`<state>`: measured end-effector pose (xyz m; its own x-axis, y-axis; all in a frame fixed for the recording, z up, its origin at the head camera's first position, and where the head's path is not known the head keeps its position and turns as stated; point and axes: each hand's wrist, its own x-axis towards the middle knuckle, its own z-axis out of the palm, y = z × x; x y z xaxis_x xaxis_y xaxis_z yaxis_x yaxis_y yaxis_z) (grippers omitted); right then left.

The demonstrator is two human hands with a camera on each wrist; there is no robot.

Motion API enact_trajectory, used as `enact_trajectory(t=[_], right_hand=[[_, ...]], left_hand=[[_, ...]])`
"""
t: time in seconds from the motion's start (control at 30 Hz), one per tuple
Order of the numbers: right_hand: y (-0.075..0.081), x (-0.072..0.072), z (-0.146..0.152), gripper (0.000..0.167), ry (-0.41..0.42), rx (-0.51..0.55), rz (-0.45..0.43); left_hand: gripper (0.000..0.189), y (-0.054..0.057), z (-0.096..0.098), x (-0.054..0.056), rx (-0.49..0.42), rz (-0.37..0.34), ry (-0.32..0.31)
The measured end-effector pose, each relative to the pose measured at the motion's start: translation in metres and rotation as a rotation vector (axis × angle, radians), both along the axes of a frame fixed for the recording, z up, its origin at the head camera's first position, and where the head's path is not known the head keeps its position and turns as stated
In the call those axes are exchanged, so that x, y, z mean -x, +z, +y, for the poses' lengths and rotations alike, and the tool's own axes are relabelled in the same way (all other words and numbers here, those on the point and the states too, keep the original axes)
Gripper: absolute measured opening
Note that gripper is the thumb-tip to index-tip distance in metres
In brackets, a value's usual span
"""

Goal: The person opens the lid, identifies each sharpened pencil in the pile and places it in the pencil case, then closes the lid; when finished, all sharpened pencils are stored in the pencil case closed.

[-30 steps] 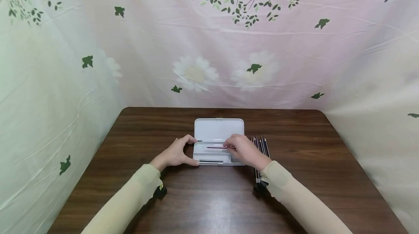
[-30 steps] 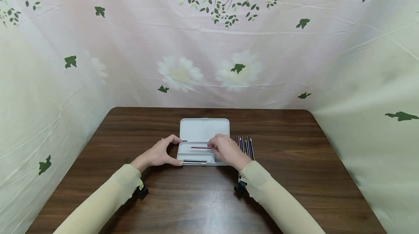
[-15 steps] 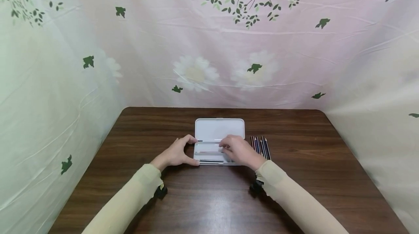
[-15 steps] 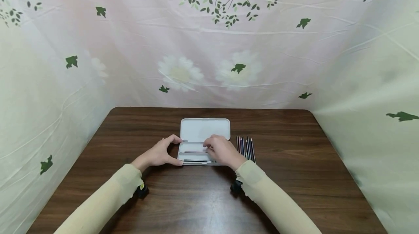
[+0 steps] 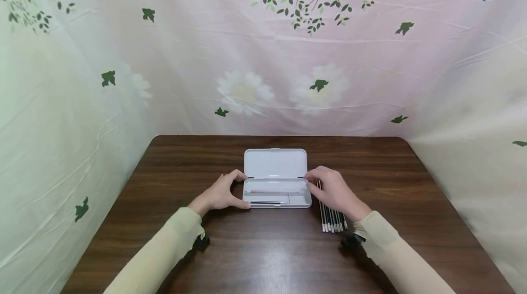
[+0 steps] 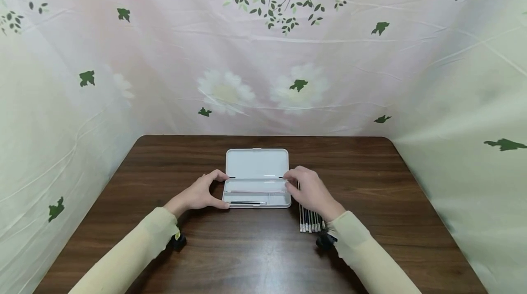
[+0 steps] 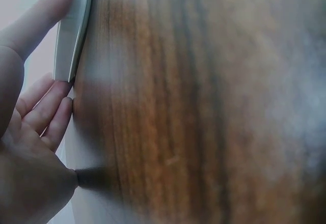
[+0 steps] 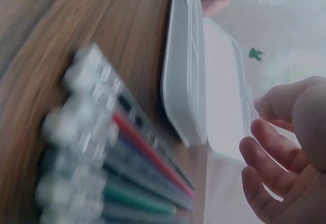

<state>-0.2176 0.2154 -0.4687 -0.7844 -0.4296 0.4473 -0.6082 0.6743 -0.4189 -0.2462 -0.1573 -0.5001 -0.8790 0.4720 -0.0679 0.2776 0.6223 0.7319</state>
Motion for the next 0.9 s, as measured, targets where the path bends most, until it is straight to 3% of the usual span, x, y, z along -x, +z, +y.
enact_trajectory(t=[0.17, 0.47, 0.9], right_hand=[[-0.005, -0.007, 0.027, 0.016, -0.058, -0.006, 0.037], [-0.013, -0.02, 0.063, 0.015, -0.172, -0.065, -0.091], [-0.022, -0.026, 0.079, 0.02, -0.157, -0.085, -0.149]], left_hand=[[0.08, 0.0, 0.0, 0.0, 0.002, 0.002, -0.001], [0.08, 0.003, 0.0, 0.0, 0.001, -0.004, -0.001], [0.081, 0.002, 0.0, 0.001, 0.009, -0.004, -0.002]])
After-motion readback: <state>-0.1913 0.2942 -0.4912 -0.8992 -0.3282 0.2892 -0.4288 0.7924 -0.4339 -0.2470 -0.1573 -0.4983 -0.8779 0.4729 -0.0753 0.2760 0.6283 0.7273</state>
